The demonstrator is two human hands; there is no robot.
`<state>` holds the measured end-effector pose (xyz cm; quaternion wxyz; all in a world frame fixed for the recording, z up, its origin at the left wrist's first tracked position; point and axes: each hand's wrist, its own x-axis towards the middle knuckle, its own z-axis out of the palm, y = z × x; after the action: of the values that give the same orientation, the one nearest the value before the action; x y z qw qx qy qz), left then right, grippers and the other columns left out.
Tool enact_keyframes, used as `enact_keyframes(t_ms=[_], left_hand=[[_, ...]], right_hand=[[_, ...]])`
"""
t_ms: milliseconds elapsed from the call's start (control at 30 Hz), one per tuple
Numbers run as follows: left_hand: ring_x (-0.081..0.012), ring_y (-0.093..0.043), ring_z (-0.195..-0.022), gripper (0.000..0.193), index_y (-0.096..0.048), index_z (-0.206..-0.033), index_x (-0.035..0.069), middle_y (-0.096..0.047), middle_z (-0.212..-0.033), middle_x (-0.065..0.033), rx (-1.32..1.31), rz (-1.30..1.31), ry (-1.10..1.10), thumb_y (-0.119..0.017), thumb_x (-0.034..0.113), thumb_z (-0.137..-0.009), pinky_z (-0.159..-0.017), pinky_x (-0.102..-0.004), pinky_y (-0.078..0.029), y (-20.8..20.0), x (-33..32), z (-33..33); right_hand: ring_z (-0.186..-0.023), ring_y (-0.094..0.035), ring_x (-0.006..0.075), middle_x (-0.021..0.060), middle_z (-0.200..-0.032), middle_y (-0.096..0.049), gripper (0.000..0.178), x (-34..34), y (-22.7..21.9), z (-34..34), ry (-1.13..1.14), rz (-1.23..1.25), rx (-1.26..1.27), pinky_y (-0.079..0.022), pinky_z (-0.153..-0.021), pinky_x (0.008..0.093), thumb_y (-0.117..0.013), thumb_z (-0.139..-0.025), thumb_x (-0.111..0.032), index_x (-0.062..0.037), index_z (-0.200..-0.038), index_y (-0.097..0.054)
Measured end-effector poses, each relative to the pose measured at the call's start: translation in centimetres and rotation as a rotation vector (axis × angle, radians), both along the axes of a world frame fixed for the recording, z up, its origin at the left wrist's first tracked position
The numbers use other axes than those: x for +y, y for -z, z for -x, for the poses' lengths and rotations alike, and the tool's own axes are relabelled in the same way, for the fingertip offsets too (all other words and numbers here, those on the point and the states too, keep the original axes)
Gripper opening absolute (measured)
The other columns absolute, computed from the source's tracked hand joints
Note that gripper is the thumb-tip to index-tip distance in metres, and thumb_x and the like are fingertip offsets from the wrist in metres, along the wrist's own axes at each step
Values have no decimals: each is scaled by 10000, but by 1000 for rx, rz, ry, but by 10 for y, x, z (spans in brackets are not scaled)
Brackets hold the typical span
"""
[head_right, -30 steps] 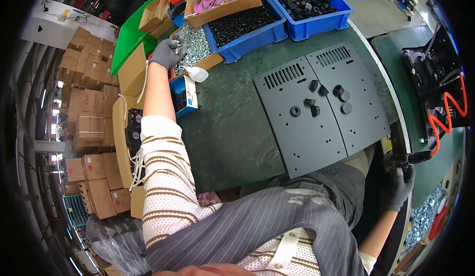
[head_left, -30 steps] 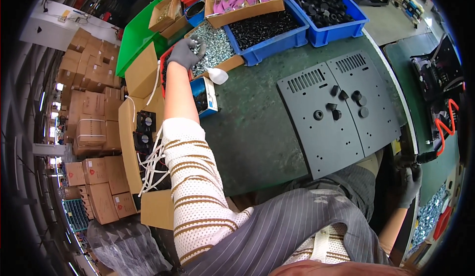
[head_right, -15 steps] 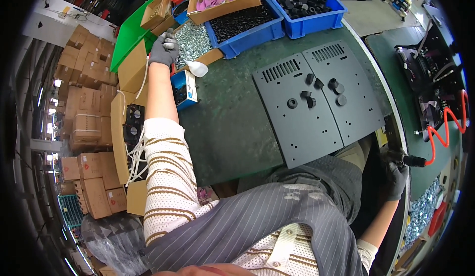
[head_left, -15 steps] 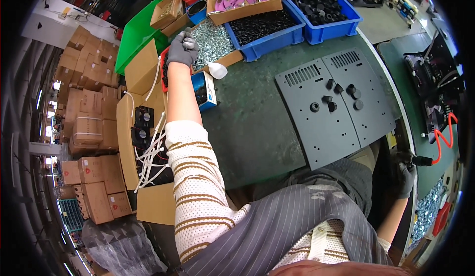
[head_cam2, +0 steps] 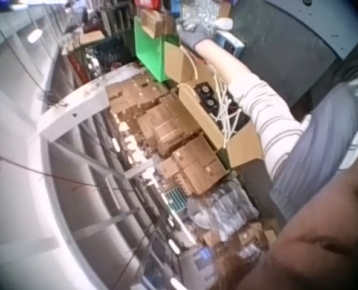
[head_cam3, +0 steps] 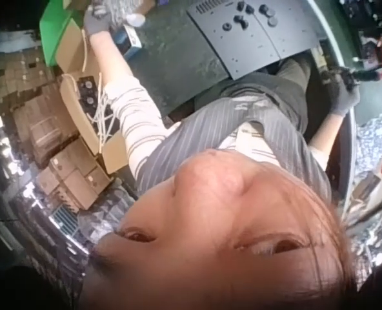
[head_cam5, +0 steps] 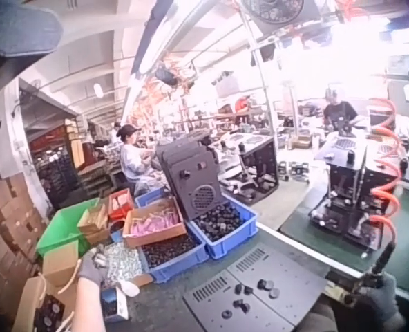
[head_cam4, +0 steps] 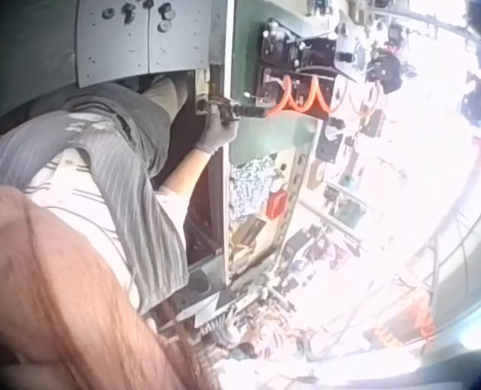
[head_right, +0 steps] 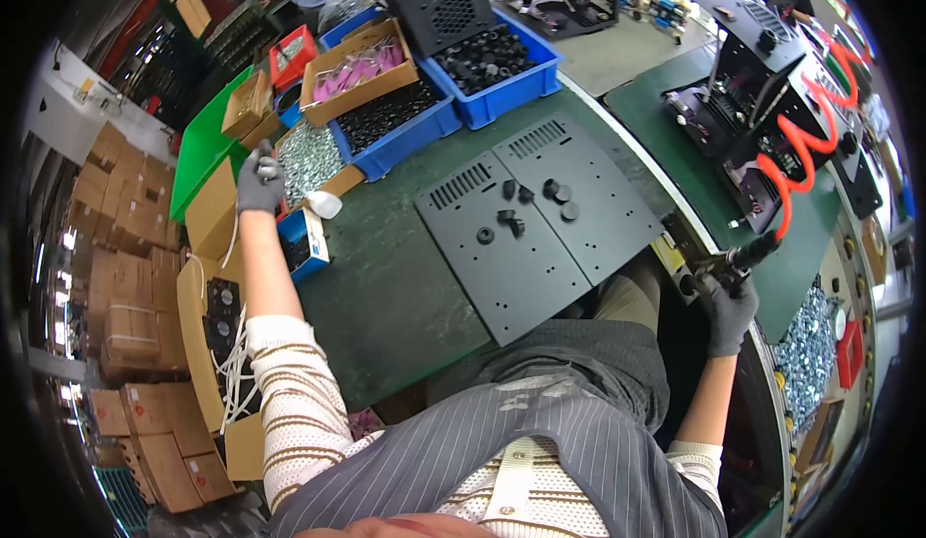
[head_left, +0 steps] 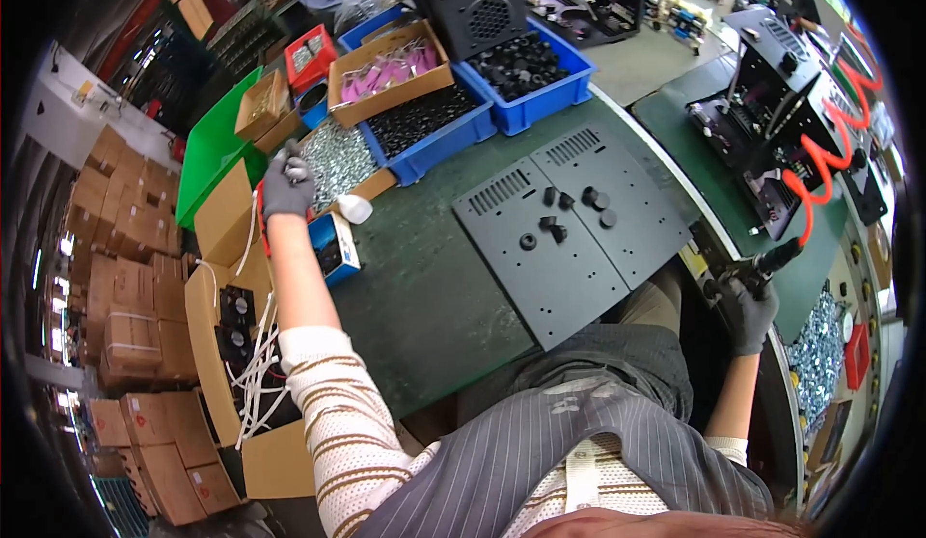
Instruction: Assemble and screw together metal housing components for an electronic device.
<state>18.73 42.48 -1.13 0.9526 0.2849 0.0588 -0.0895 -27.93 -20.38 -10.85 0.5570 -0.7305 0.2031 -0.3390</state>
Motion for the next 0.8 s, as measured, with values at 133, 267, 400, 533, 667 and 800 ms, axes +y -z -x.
enact_keyframes(t_ms=[133,267,400,533,667,800], left_hand=[[-129,-560,-691,233,-574,-1132,-3,-639,-1050,-130,-54,9,-10,-493,88,-933,-487,-195,-421,-5,19,18],[-134,-559,-748,240,-575,-1155,20,-637,-1052,-136,-197,70,64,-495,80,-937,-529,-194,-428,-18,-24,62],[-117,-540,-677,224,-594,-1144,63,-657,-1008,-92,-140,149,286,-513,142,-950,-500,-195,-421,-25,-83,124],[-96,-492,-593,244,-571,-1157,67,-633,-889,-60,30,197,453,-486,188,-963,-419,-185,-378,-5,-151,188],[-73,-442,-560,241,-537,-1162,53,-615,-846,-40,142,220,616,-489,176,-962,-398,-183,-356,12,-218,255],[-62,-427,-555,242,-540,-1151,49,-617,-835,-31,327,241,638,-499,193,-961,-402,-165,-333,35,-242,293]], right_hand=[[-850,-604,154,66,-965,-613,479,39,-118,-14,113,238,-68,-478,-846,307,-747,-657,-93,-13,-1086,-550],[-1015,-558,321,158,-1164,-485,771,64,-174,-54,-271,81,-620,-446,-959,479,-721,-670,-265,-19,-1314,-375],[-577,-564,160,73,-840,-537,498,99,-161,-88,-825,-733,-802,-511,-437,276,-733,-639,-91,-85,-1070,-482],[-661,-542,188,71,-769,-522,470,134,-142,-117,-1229,-796,-483,-476,-533,303,-767,-581,-4,-43,-963,-497],[-838,-489,196,64,-861,-431,476,163,-156,-129,-1065,-476,-457,-477,-601,298,-748,-619,-6,-102,-979,-452],[-701,-577,162,41,-808,-532,412,208,-196,-135,-857,-725,-583,-535,-593,314,-713,-617,77,-77,-936,-504]])
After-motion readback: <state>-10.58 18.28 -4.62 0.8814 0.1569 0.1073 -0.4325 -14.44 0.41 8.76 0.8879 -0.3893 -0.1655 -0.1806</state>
